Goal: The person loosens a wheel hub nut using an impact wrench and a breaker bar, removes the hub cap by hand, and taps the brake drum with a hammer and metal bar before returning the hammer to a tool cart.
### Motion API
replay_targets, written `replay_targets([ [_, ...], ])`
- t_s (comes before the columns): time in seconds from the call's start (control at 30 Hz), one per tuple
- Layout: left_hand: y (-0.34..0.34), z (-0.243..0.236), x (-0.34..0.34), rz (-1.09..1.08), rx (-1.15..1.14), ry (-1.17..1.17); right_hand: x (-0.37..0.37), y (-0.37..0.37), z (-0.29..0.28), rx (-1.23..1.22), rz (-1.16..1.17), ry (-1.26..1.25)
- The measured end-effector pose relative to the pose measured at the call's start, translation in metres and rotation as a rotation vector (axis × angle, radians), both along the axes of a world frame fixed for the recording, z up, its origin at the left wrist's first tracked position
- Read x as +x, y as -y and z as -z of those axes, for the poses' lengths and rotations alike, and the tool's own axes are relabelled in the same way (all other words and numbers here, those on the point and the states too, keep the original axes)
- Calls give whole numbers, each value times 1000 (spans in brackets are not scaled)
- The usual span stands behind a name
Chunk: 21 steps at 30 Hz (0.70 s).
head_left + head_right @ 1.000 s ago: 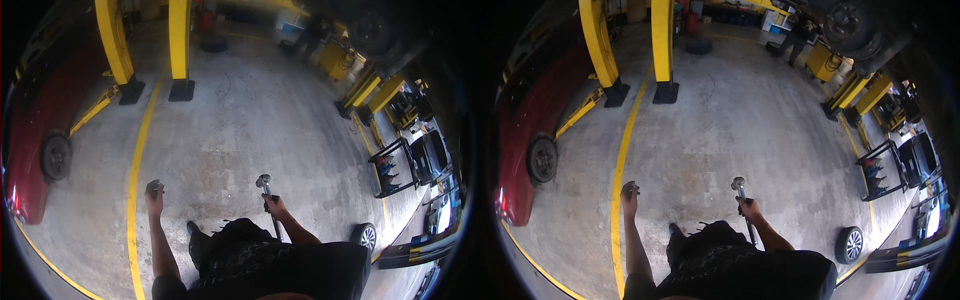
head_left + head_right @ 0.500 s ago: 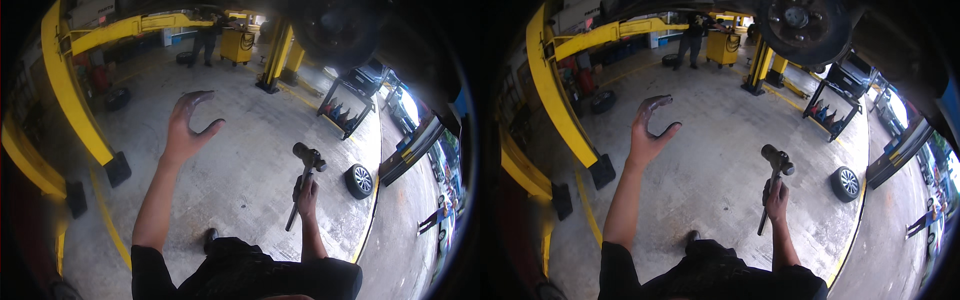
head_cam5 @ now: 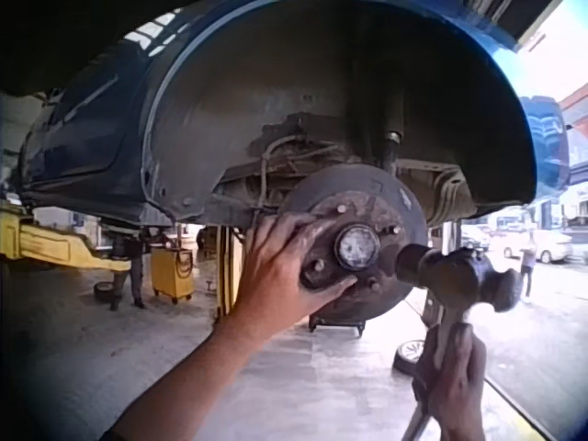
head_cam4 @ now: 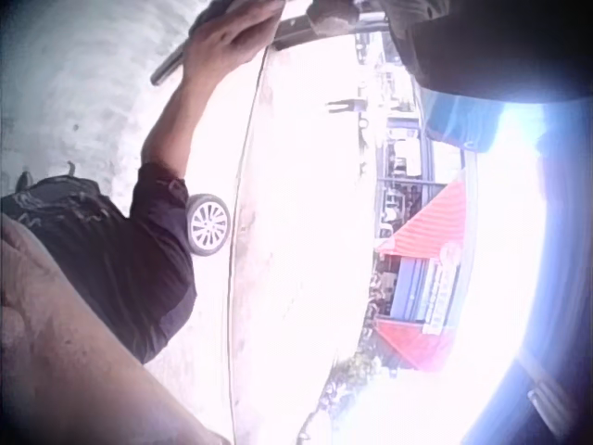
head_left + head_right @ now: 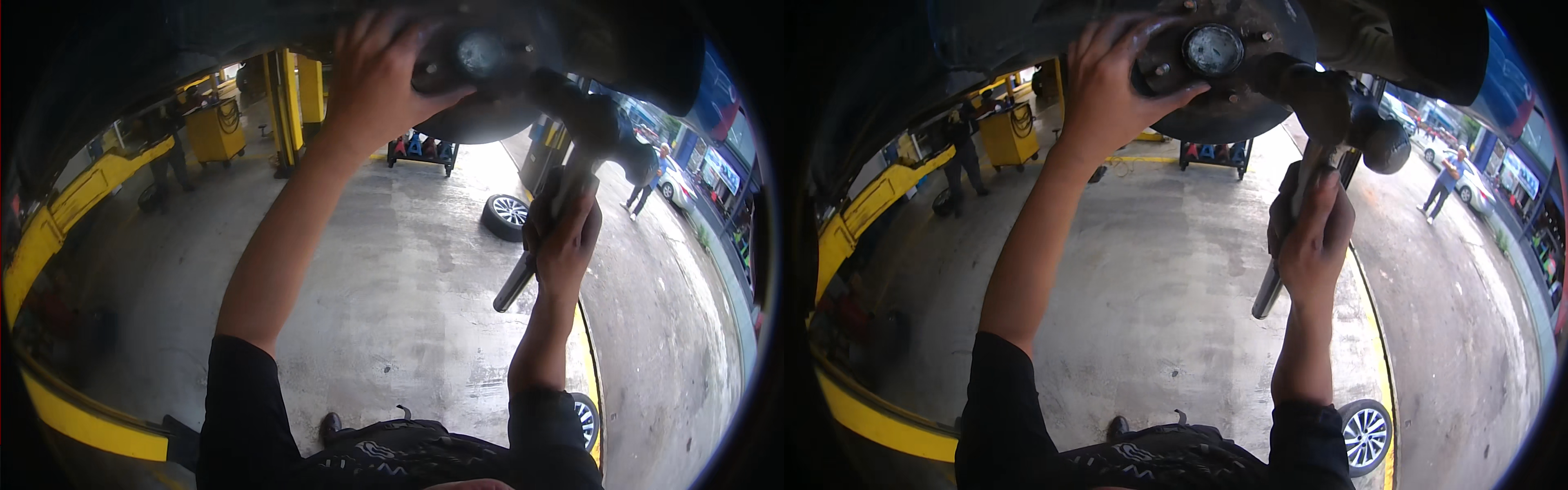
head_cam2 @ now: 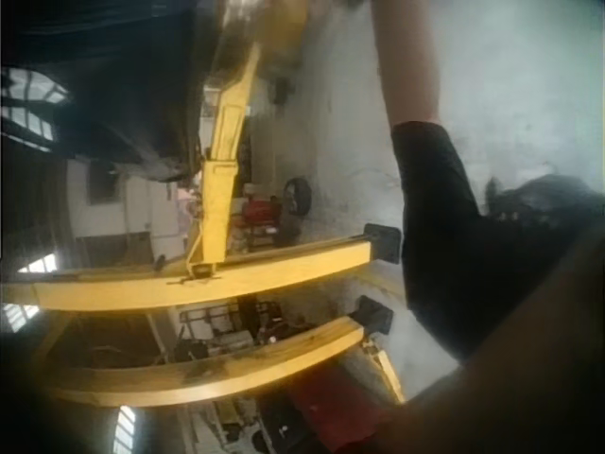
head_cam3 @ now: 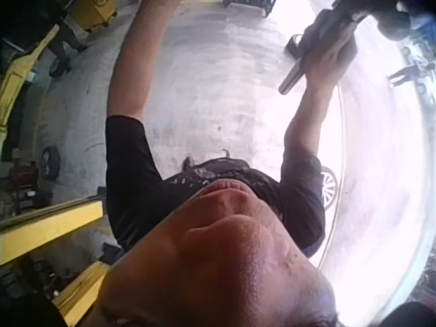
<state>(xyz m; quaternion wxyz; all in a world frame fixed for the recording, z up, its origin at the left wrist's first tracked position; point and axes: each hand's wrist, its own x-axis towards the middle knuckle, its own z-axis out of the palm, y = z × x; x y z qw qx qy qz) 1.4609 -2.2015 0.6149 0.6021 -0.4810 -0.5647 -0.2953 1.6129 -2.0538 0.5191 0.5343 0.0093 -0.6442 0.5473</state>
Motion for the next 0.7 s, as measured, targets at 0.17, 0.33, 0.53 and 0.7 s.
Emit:
replay_targets([
  [0.17,-18,5,-33,129,129,-180,-21,25,-7,10,80,-44],
  [0.33,-27,2,-44,209,145,-219,-34,37,-10,-51,131,-49],
  [0.53,-13,2,-37,232,101,-141,-41,47,-6,-40,238,-71],
  [0.7,-14,2,-43,237,104,-138,-43,48,-1,-40,205,-88],
])
